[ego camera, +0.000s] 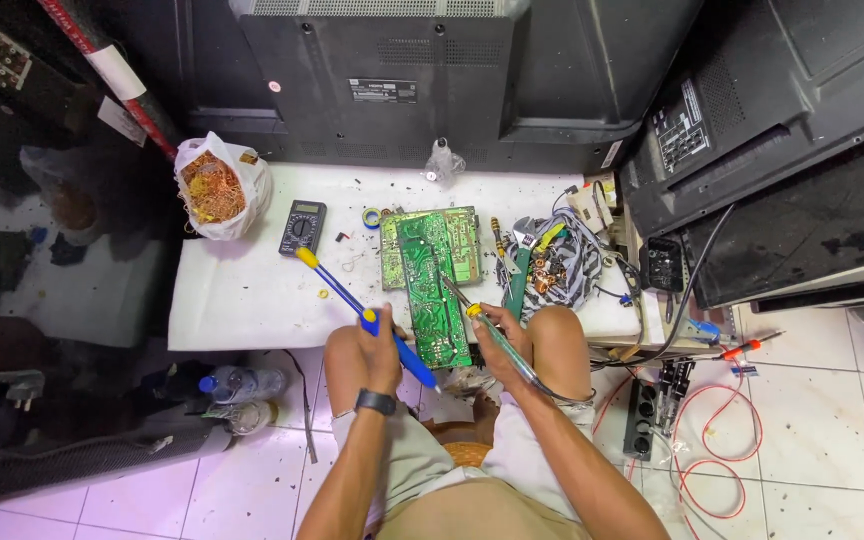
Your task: The person is desoldering electronic components from a green circuit board using a soldering iron and a manual desoldering pump, then uses a screwdriver to manipulate parts of the board.
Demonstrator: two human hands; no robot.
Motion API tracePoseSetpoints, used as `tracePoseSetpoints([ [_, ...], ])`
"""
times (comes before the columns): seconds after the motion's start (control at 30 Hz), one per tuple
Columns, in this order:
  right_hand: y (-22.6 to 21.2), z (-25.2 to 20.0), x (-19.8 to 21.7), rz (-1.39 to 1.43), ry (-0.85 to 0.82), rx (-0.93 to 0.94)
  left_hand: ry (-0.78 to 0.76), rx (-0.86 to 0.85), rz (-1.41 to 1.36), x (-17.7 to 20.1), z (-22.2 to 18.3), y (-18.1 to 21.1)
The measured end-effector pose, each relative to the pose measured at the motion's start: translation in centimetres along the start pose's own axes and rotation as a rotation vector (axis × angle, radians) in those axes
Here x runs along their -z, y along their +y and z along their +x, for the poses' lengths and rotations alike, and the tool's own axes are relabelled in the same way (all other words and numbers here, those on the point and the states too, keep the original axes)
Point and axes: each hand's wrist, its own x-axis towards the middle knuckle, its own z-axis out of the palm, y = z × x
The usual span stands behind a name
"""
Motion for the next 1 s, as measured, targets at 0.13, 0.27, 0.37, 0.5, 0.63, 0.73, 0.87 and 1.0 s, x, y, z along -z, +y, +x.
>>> tracePoseSetpoints([
  [0.13, 0.2, 0.1, 0.0, -0.009, 0.004, 0.011, -0.041, 0.166, 0.022, 1.8, -0.7, -5.7],
  [0.27, 0.0, 0.1, 0.0, -0.022, -0.008, 0.012, -0.039, 0.186, 0.226, 4.0, -0.4, -8.9],
  [0.37, -0.1, -0.1, -0.1, -0.034, -0.023, 0.009, -0.048, 0.192, 0.315, 4.8, 0.2, -10.1],
  [0.5, -0.2, -0.2, -0.4, 0.046, 0.025, 0.045, -0.064, 0.239, 0.323, 4.8, 0.6, -10.5],
  [0.63, -4.0, -0.8, 0.4, 0.121, 0.094, 0.064, -0.064, 0.247, 0.353, 3.9, -0.4, -8.6],
  [0.73, -5.3, -0.4, 2.0, 0.139, 0.102, 0.133, -0.068, 0.236, 0.375, 3.8, -0.7, -8.4],
  [0.87, -5.1, 1.3, 2.6, 0.114, 0.086, 0.189, -0.06, 0.23, 0.426, 3.2, -1.2, -6.9],
  [1.0, -5.8, 0.6, 2.4, -0.202, -0.066, 0.052, -0.031, 0.236, 0.439, 3.6, -1.2, -8.1],
])
